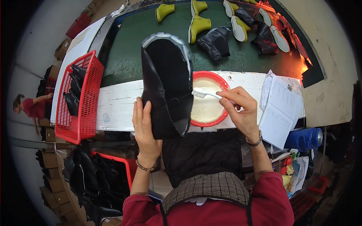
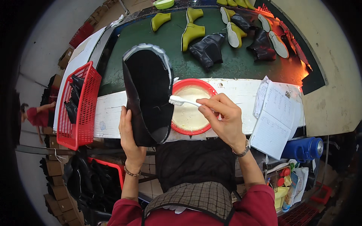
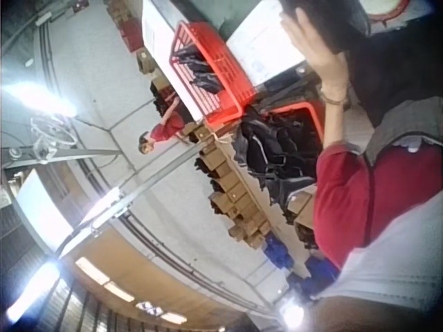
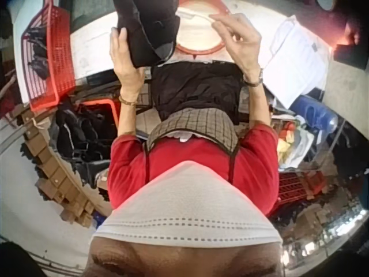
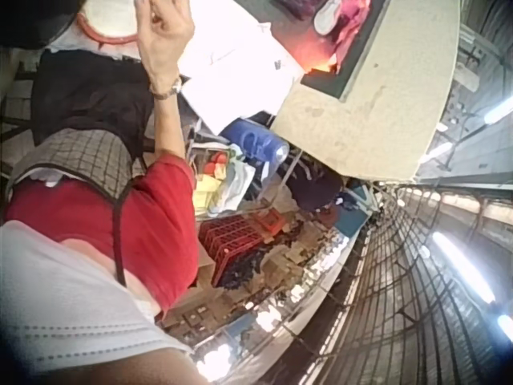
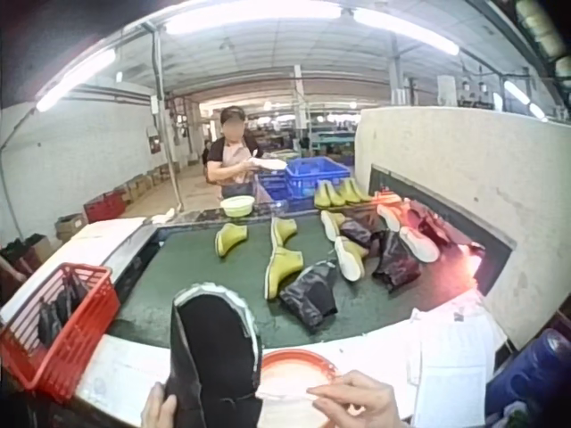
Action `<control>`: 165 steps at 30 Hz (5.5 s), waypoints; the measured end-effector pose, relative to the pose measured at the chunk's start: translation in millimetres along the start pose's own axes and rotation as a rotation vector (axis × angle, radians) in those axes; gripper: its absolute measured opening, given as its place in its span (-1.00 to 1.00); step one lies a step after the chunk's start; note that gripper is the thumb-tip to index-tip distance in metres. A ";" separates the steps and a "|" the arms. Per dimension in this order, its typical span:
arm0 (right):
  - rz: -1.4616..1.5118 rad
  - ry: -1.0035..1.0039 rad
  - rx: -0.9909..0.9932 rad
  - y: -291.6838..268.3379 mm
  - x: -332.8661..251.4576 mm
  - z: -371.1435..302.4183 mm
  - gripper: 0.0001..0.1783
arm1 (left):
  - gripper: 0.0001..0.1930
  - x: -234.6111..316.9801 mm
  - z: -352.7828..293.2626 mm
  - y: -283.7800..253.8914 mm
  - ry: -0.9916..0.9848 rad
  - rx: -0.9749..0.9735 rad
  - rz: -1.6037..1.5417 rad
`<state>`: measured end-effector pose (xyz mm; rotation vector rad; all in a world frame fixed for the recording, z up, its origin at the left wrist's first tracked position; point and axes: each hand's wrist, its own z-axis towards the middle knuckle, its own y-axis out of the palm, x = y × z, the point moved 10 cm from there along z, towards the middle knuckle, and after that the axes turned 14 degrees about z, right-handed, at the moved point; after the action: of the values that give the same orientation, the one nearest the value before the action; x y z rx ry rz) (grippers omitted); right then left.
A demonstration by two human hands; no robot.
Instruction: The person applies adhesive along the edges of shoe uppers using a brush dipped into a bowl of glue, then places the glued shoe uppers onto a conveyor belt.
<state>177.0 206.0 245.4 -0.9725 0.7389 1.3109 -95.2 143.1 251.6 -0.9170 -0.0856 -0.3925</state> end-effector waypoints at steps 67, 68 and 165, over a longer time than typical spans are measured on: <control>-0.103 -0.148 -0.155 -12.3 -0.9 36.0 -0.78 | -0.58 -166.9 -39.5 32.9 -0.621 -0.608 -0.935; -0.129 -0.230 -0.241 4.0 -13.6 39.9 -0.79 | -0.57 -163.7 -32.6 27.4 -0.529 -0.515 -0.882; 0.403 0.429 0.517 -60.3 211.4 3.4 -0.81 | -0.01 -57.6 401.4 461.9 -0.297 0.042 -0.319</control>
<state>265.9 303.0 69.2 -0.7012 1.5815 1.1603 58.1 726.5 133.7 -0.9170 -0.5150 -0.5449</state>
